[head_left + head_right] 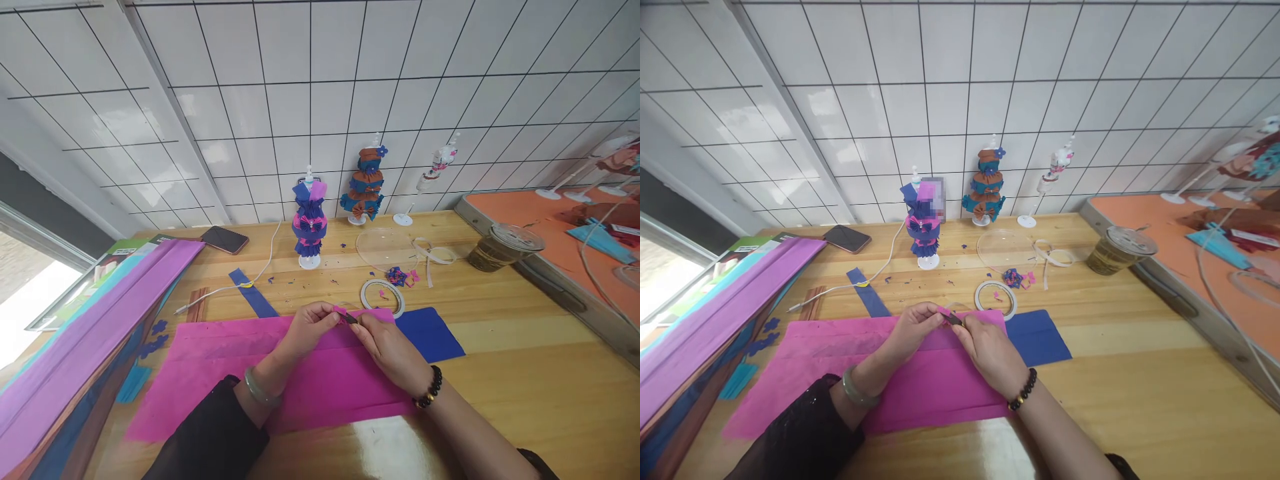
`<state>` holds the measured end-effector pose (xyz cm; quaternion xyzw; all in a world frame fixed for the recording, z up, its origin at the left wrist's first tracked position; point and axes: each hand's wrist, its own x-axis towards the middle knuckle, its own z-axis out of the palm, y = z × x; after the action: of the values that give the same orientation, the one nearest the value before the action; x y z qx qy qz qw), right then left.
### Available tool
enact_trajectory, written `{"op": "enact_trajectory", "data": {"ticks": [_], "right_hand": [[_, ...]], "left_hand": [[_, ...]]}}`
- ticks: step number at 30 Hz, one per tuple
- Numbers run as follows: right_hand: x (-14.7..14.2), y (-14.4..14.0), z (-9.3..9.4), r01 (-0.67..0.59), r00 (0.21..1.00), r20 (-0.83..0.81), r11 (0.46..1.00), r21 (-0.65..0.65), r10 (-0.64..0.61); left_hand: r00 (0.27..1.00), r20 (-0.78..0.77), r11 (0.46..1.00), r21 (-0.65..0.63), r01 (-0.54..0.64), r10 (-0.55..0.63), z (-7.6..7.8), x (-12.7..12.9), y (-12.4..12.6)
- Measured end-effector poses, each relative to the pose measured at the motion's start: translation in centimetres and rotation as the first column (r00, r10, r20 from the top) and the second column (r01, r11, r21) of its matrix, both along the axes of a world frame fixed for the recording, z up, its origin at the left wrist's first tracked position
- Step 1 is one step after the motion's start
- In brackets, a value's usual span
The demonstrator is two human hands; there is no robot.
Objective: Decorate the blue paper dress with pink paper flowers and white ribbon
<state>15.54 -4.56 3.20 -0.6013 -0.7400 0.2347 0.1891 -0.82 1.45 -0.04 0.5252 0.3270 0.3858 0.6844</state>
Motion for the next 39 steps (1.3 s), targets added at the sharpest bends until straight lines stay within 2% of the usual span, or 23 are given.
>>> {"op": "enact_trajectory", "data": {"ticks": [9,19,25,28,30,32,34,36,39], "right_hand": [[-0.08,0.02,-0.18,0.005,1.0,-0.006,1.0,0.013,-0.005],[-0.08,0.02,-0.32,0.006,1.0,0.016,1.0,0.001,-0.006],[-0.15,0.0,-0.07,0.016,0.999,-0.032,1.0,-0.009,-0.017],[-0.05,-0.03,-0.08,0.02,0.992,-0.122,1.0,-0.02,-0.022],[0.06,-0.03,-0.25,0.042,0.966,-0.254,0.999,-0.026,-0.047],[0.16,0.04,-0.53,0.09,0.893,-0.435,0.993,-0.071,-0.112],[0.15,0.15,-0.78,0.13,0.782,-0.589,0.977,-0.168,-0.205],[0.01,0.29,-0.91,0.138,0.717,-0.648,0.964,-0.229,-0.257],[-0.41,0.43,-0.92,0.122,0.766,-0.61,0.978,-0.17,-0.202]], "left_hand": [[1.0,-0.001,1.0,-0.019,-0.001,0.001,0.53,0.04,-0.18],[1.0,0.009,1.0,-0.014,0.006,-0.006,0.21,-0.01,-0.15],[1.0,0.001,1.0,-0.017,0.004,-0.004,0.13,-0.05,-0.09],[1.0,0.025,1.0,-0.029,-0.002,0.002,-0.03,0.01,0.0],[0.998,0.064,0.999,-0.05,-0.012,0.015,-0.12,0.1,0.05],[0.995,0.095,0.997,-0.076,-0.016,0.024,-0.14,0.18,0.06],[0.995,0.099,0.996,-0.094,-0.005,0.014,-0.05,0.23,0.02],[0.998,0.058,0.995,-0.099,0.009,-0.003,0.1,0.24,-0.07],[0.999,-0.026,0.996,-0.081,0.028,-0.03,0.36,0.21,-0.21]]}}
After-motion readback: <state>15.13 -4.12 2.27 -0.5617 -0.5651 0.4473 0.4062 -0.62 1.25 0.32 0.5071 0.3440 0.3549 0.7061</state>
